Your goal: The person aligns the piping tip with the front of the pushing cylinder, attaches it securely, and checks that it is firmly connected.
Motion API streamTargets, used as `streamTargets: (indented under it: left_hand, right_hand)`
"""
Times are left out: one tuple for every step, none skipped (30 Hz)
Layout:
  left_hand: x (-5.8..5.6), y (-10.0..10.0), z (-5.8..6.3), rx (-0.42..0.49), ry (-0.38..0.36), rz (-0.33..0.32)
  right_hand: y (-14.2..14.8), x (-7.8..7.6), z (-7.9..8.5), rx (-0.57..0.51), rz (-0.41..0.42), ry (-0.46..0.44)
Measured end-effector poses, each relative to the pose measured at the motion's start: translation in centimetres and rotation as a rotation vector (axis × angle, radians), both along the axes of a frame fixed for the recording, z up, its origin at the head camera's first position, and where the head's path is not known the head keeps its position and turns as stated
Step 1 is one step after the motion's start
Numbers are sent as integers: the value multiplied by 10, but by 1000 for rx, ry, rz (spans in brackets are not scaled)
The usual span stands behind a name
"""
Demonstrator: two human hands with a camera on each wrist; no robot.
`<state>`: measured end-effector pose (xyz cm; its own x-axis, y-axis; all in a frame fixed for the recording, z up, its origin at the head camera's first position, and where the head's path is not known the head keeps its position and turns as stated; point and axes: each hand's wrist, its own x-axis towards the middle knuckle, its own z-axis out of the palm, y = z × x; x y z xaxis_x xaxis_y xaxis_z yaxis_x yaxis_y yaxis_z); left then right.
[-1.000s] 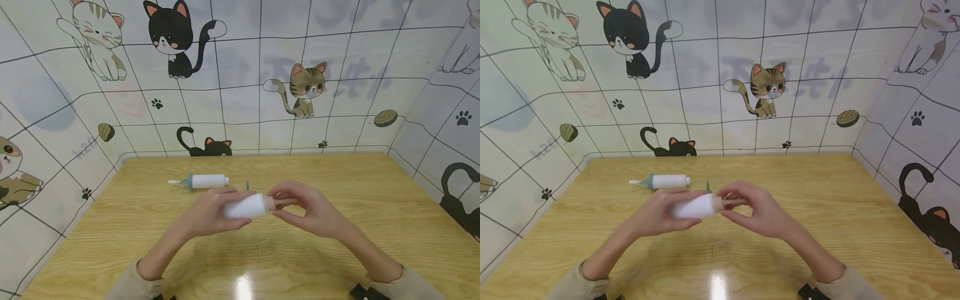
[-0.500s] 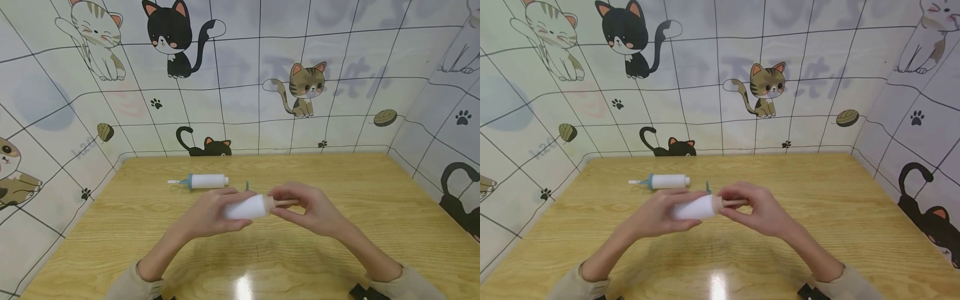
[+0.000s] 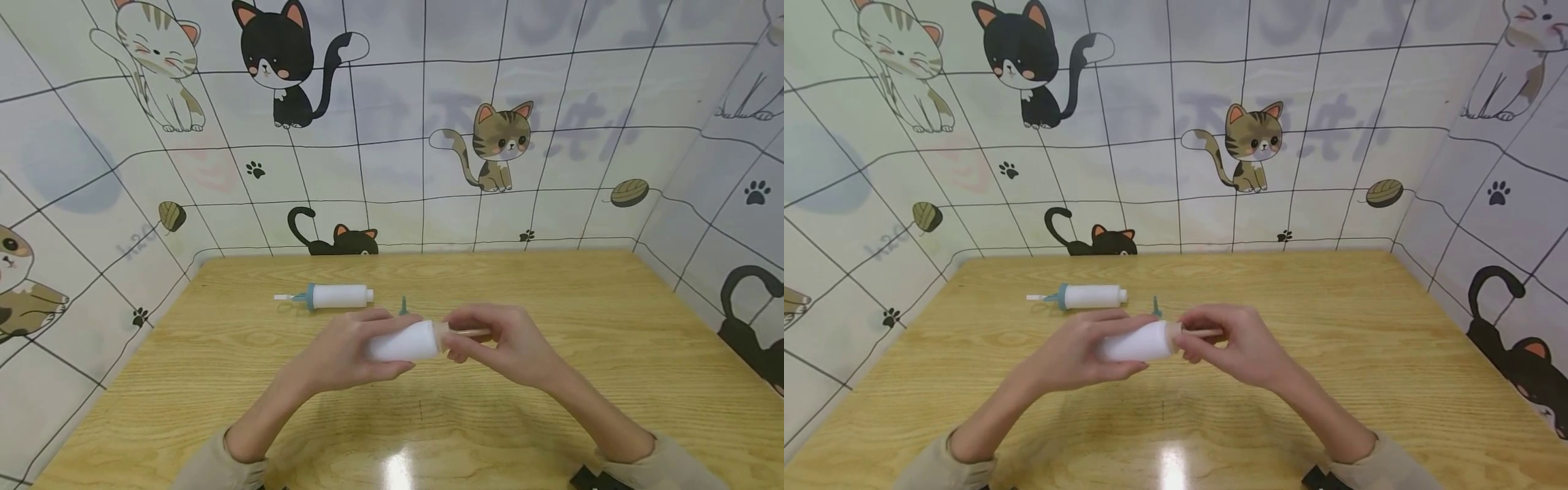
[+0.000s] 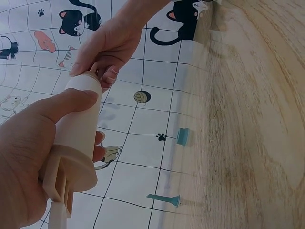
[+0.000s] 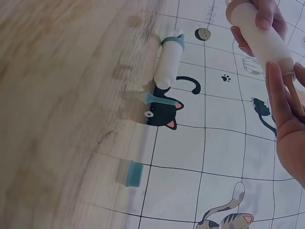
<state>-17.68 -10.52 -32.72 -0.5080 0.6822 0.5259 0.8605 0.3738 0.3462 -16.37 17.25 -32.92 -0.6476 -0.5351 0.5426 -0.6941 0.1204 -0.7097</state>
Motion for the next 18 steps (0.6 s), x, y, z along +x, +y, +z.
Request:
streamTargets:
  left_hand:
    - [0,0,0,-3,0,2]
    - [0,0,0,-5,-1,2]
    - [0,0,-1,-5,-2,1]
    - [0,0,-1,-6,-1,1]
    - [0,0,-1,-6,-1,-1]
    - [0,1,-1,-7,-1,-2]
    - [0,1,-1,-5,-3,-6]
    - [0,1,-1,-3,-4,-8]
    - [0,1,-2,-2,-3,-9]
    - [0,1,-2,-1,-2,-8]
    - [0,1,-2,1,-2,-6]
    - [0,2,-2,2,1,-2]
    - [0,2,-2,3,5,3]
    - [0,2,-2,3,8,9]
    - [0,2,-2,3,13,15]
    - [0,2,-1,2,14,21]
    - [0,2,-1,3,13,24]
    - [0,2,-1,4,9,26]
  right_hand:
    - [0,0,0,-2,-2,-12]
    - [0,0,0,-2,-4,-21]
    - [0,0,-1,-1,-7,-30]
    - [1,0,-1,1,-10,-35]
    - [1,0,-1,4,-12,-39]
    - [1,0,-1,8,-16,-41]
    - [1,0,-1,11,-21,-42]
    - [1,0,-1,15,-29,-41]
    - [1,0,-2,19,-39,-36]
    - [0,-1,-2,26,-54,-16]
    - [0,-1,-3,29,-64,4]
    - [-1,-1,-3,33,-73,20]
    - [-1,-1,-4,38,-80,43]
    - [-2,-1,-4,42,-83,68]
    - [-3,-1,-4,44,-81,93]
    - [-3,-2,-4,45,-76,111]
    - [-3,-1,-4,43,-65,120]
    - [-3,-1,-4,44,-54,124]
